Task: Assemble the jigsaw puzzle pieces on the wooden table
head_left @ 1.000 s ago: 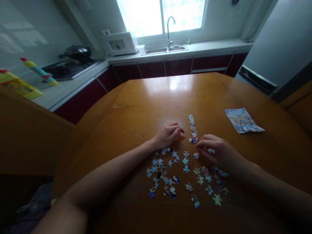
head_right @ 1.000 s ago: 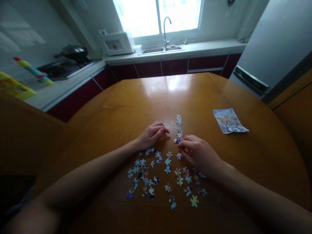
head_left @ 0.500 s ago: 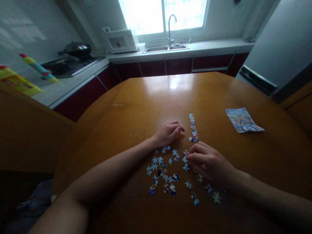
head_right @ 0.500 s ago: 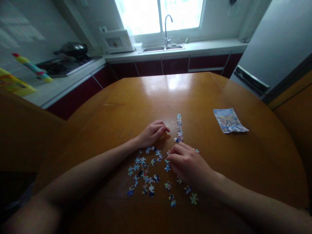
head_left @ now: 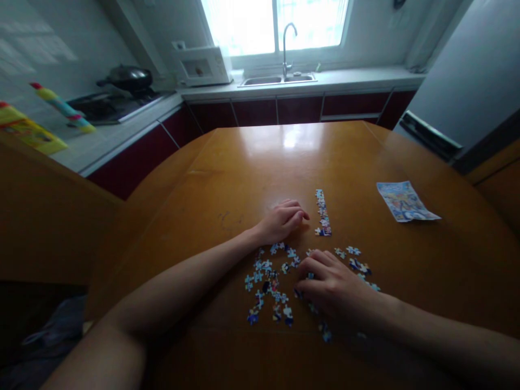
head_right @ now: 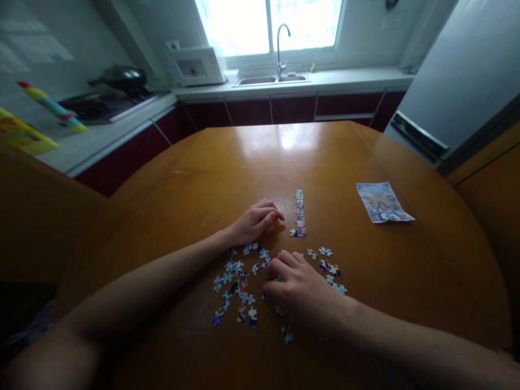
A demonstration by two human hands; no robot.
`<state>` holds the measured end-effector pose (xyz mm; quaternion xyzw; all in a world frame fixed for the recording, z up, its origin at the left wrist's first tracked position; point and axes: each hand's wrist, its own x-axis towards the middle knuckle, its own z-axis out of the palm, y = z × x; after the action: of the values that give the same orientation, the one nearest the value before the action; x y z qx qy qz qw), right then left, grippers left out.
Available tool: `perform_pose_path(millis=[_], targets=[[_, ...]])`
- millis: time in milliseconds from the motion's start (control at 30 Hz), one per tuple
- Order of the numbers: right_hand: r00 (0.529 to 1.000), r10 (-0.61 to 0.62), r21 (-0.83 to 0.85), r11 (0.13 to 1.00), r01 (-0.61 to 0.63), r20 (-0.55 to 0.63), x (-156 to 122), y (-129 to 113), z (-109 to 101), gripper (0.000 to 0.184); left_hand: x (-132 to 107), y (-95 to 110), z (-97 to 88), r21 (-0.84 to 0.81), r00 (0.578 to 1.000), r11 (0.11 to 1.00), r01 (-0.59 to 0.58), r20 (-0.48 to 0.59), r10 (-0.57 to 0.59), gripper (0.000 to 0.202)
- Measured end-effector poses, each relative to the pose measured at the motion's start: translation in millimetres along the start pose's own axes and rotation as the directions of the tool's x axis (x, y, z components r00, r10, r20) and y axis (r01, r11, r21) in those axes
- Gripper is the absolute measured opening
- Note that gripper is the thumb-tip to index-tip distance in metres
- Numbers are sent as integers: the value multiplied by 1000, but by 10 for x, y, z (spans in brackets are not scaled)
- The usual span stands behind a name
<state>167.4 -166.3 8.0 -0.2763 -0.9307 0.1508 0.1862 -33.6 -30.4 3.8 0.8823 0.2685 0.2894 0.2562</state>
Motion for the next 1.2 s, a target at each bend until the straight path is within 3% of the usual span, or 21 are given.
perform_pose_path(millis=[333,533,667,933,1200], targets=[[990,42,44,998,-36,-137,32,96,-54,15,8,20,-3,-4,1000,1000,-19,-12,19,40],[999,-19,7,1000,20,-30,13,65,8,16,4,5,-4,1,1000,1000,-3,-8,3,40],[1000,-2,15,1000,2,-9,20,47,-3,8,4,12,-3,-1,1000,1000,-7,-6,7,41],[1000,13,9,1000,-13,15,40,9,-29,9,12,41,-21,7,1000,1000,0,-1,1,42],[993,0,38,999,5,-120,86,67,-74,8,4,25,-15,12,1000,1000,11,7,-11,42]])
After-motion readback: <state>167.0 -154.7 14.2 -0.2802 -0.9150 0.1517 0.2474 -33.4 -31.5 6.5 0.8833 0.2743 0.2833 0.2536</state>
